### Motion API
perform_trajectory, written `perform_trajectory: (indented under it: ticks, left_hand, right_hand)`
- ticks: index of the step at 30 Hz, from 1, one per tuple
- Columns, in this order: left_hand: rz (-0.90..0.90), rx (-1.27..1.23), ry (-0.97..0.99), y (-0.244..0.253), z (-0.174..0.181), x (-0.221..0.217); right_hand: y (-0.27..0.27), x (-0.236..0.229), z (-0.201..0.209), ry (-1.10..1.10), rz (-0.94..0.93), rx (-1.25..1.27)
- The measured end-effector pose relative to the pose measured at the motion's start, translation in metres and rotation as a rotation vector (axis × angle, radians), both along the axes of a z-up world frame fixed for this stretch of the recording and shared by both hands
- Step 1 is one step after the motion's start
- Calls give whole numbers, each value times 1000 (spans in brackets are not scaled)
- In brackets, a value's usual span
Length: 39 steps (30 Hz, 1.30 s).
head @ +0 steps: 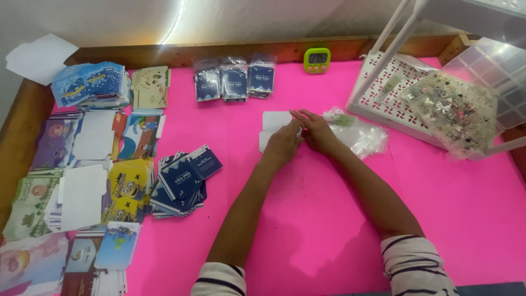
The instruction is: Folding white cards, inserting blue cards into them, and then placing the assembly into small plastic bags.
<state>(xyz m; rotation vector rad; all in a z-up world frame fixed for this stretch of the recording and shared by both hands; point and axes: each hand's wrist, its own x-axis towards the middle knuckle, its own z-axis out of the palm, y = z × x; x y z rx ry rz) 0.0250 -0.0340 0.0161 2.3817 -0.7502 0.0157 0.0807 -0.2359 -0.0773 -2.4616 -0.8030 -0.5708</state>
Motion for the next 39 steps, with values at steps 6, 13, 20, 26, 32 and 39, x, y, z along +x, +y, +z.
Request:
perform_trajectory:
  ticks: [6,13,20,26,32,39]
  left_hand:
    - [-22,58,7,0,4,-14]
    - [-48,0,52,18,41,-39]
    - [90,171,57,51,31,-35]
    - [190,106,150,75,21,-12]
    - [488,-525,-152,99,18,-4]
    - [598,-589,-343,102,-21,17]
  right_hand:
    - [5,-13,19,74,-7,0]
    - [3,-3,15,7,138,-35]
    - [9,-19,45,130,247,82]
    - [11,-25,61,163,239,72]
    - [17,-27,61,167,231,81]
    - [15,-20,54,87,273,40]
